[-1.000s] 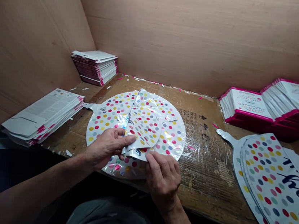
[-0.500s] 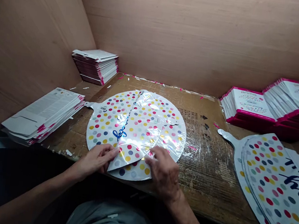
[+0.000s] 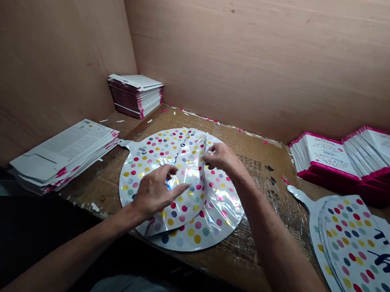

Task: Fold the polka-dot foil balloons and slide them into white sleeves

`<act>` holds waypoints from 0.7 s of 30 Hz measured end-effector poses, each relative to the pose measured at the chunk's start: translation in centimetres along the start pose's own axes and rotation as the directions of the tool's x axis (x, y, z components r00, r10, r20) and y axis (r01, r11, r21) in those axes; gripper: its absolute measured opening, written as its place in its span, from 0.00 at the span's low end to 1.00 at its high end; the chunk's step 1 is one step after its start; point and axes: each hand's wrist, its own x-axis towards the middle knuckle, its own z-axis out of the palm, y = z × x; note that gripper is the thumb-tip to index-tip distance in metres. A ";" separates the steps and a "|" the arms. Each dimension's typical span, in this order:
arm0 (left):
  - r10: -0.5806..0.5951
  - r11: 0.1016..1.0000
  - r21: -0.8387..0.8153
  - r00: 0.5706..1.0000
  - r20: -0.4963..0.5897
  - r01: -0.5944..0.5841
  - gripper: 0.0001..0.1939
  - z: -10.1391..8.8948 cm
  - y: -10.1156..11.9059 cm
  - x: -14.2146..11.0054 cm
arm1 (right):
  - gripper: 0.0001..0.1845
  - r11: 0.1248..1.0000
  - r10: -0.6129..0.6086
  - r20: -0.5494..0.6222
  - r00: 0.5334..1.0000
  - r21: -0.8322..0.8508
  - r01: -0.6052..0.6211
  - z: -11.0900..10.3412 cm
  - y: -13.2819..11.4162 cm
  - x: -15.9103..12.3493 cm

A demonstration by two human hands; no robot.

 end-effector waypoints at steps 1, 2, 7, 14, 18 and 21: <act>-0.011 1.000 -0.006 0.999 -0.034 0.011 0.28 0.4 0.6 1.0 | 0.10 0.987 -0.063 -0.005 0.998 0.146 0.063 0.3 -1.6 -0.2; -0.033 0.999 -0.029 0.998 -0.055 0.032 0.31 0.7 0.9 2.0 | 0.15 0.951 -0.134 -0.016 0.991 0.279 0.133 0.8 -3.2 -0.4; -0.214 0.901 -0.408 0.970 -0.115 0.151 0.17 -0.2 -2.3 5.2 | 0.32 0.759 -0.346 -0.210 0.914 0.510 0.405 3.3 -7.7 -1.4; -0.347 0.437 -0.857 0.930 0.120 0.273 0.24 -3.2 -7.5 5.6 | 0.29 0.819 -0.338 -0.289 0.896 0.378 0.431 8.8 -7.6 -2.1; -0.370 0.286 -0.913 0.913 0.174 0.290 0.27 -3.4 -7.3 5.8 | 0.27 0.867 -0.347 -0.177 0.921 0.315 0.387 10.3 -8.4 -1.2; -0.333 0.287 -0.901 0.916 0.223 0.324 0.30 -3.2 -7.6 5.8 | 0.26 0.866 -0.374 -0.114 0.920 0.312 0.391 10.3 -8.4 -0.1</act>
